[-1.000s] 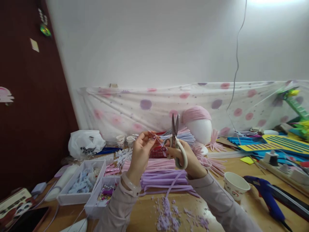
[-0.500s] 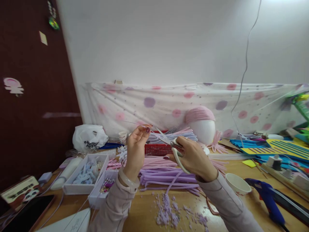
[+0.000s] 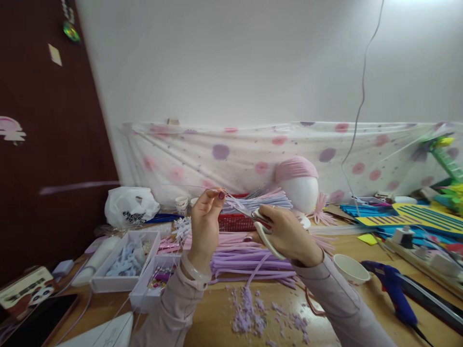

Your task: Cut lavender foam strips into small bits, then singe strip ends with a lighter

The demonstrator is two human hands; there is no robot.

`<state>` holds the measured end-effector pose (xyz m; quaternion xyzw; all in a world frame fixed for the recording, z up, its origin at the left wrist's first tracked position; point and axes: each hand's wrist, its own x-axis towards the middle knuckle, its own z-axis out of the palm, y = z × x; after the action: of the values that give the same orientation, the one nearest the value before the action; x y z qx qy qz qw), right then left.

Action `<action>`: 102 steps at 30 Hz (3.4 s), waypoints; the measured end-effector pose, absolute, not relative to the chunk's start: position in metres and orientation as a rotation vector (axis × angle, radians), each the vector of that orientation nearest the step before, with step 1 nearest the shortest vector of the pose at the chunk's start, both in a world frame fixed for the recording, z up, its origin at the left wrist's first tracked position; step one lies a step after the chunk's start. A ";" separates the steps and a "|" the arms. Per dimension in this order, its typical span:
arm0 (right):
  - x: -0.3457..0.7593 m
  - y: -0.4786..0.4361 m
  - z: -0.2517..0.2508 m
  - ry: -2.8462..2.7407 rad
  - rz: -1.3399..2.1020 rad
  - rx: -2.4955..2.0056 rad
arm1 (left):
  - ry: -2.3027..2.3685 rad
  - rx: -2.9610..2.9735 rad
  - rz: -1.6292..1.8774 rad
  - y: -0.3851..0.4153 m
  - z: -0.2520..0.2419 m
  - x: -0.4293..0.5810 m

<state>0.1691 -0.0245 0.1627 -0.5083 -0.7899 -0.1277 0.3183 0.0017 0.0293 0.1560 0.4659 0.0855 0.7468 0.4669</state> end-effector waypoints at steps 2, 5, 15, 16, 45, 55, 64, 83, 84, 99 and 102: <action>0.170 -0.024 0.163 -2.084 -0.297 -1.323 | 0.190 1.157 1.854 0.029 0.156 0.003; 0.173 -0.022 0.162 -2.101 -0.238 -1.308 | 0.146 1.156 1.864 0.029 0.156 0.003; 0.173 -0.022 0.161 -2.065 -0.167 -1.303 | 0.143 1.083 1.854 0.030 0.158 0.002; 0.173 -0.022 0.161 -2.062 -0.162 -1.301 | 0.140 1.081 1.851 0.030 0.158 0.003; 0.175 -0.024 0.163 -2.077 0.121 -1.201 | 0.191 1.031 1.851 0.027 0.154 0.008; 0.177 -0.021 0.160 -2.070 0.070 -1.232 | 0.163 1.014 1.842 0.027 0.154 0.008; 0.172 -0.022 0.163 -2.036 -0.277 -1.263 | 0.147 1.006 1.818 0.024 0.154 0.010; 0.172 -0.021 0.160 -2.030 -0.069 -1.216 | 0.152 1.012 1.852 0.021 0.153 0.011; 0.172 -0.021 0.159 -2.022 -0.067 -1.213 | 0.155 1.013 1.854 0.022 0.153 0.011; 0.182 -0.024 0.166 -1.709 0.430 -0.995 | 0.139 1.054 1.803 0.025 0.154 0.010; 0.170 -0.026 0.165 -1.552 0.580 -1.012 | 0.158 1.063 1.750 0.024 0.152 0.014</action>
<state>0.1705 -0.0256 0.1651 -0.4301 -0.6596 0.2465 0.5649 0.0144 0.0242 0.1516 0.4430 0.0659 0.7291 0.5174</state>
